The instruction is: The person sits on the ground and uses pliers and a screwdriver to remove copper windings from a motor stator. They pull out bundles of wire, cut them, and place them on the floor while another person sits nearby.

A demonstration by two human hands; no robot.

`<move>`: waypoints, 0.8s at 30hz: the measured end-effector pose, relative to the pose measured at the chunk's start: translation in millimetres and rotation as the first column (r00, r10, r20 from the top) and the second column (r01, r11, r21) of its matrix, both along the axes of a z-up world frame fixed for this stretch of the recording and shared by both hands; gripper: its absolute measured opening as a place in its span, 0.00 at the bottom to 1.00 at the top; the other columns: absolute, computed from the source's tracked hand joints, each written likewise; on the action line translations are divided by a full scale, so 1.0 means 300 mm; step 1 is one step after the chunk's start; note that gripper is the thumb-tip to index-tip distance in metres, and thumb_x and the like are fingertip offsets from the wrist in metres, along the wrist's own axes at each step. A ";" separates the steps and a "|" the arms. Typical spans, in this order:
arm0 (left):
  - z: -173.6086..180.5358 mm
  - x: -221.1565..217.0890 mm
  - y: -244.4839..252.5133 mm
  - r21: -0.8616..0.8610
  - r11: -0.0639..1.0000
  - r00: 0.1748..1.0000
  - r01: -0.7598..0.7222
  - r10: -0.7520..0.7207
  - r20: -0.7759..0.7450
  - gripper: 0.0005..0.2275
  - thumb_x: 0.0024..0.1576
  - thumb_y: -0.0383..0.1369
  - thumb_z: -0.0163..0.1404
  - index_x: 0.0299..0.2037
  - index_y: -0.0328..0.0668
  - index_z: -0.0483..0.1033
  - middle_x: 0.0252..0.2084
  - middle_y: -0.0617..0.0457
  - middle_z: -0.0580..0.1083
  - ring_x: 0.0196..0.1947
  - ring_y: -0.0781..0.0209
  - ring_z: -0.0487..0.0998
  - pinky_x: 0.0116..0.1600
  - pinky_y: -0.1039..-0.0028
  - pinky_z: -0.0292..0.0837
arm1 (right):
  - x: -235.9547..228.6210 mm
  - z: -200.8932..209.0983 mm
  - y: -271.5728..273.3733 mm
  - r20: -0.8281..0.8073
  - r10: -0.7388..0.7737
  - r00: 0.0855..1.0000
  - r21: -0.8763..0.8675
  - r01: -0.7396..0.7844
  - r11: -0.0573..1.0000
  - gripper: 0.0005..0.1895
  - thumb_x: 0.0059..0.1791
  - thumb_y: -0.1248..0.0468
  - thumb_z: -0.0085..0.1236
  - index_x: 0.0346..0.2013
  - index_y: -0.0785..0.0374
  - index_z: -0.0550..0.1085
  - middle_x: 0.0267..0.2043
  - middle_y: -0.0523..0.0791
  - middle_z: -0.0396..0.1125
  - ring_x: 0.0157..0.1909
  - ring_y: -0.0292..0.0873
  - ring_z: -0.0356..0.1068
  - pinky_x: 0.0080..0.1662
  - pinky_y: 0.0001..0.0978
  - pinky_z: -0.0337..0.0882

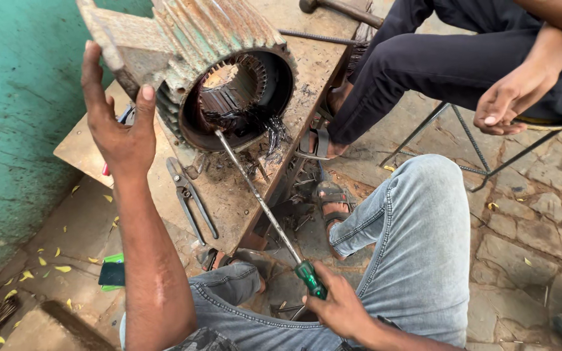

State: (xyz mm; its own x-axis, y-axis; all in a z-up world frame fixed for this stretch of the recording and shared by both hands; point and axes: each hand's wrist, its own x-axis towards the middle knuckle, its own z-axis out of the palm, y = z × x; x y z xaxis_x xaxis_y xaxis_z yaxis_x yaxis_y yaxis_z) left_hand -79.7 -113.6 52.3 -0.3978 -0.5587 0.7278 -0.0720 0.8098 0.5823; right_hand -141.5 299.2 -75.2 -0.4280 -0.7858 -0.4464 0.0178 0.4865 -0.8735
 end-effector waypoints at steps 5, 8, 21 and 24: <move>-0.001 0.003 0.010 0.043 0.999 1.000 0.018 -0.017 -0.011 0.30 0.72 0.46 0.59 0.78 0.49 0.57 0.80 0.51 0.61 0.79 0.51 0.61 0.77 0.48 0.64 | -0.063 -0.029 -0.023 -0.478 -0.050 0.877 -0.265 -0.089 0.960 0.29 0.37 0.65 0.67 0.49 0.70 0.67 0.24 0.51 0.64 0.28 0.48 0.67 0.34 0.42 0.68; 0.005 0.000 0.006 0.055 0.998 1.000 -0.001 0.002 -0.010 0.30 0.73 0.48 0.59 0.77 0.49 0.57 0.79 0.51 0.62 0.80 0.51 0.62 0.76 0.49 0.65 | -0.116 -0.020 -0.014 -0.283 0.088 0.955 0.014 -0.088 0.996 0.17 0.41 0.64 0.62 0.39 0.66 0.66 0.25 0.53 0.60 0.30 0.52 0.63 0.37 0.45 0.66; -0.007 -0.008 0.001 0.054 0.998 0.999 -0.019 0.020 -0.026 0.29 0.72 0.49 0.59 0.77 0.56 0.57 0.77 0.51 0.64 0.77 0.48 0.67 0.74 0.47 0.69 | -0.195 0.045 -0.005 -0.257 0.128 0.958 0.054 -0.118 0.992 0.19 0.38 0.65 0.61 0.42 0.60 0.68 0.24 0.48 0.61 0.27 0.46 0.64 0.35 0.44 0.66; -0.016 -0.009 -0.002 0.052 0.998 1.000 -0.022 0.023 -0.018 0.29 0.73 0.49 0.59 0.77 0.56 0.57 0.77 0.51 0.64 0.78 0.47 0.67 0.74 0.48 0.69 | -0.224 0.018 -0.020 -0.369 0.148 0.917 0.073 -0.130 0.989 0.17 0.40 0.65 0.61 0.40 0.62 0.67 0.22 0.49 0.61 0.27 0.46 0.65 0.36 0.44 0.66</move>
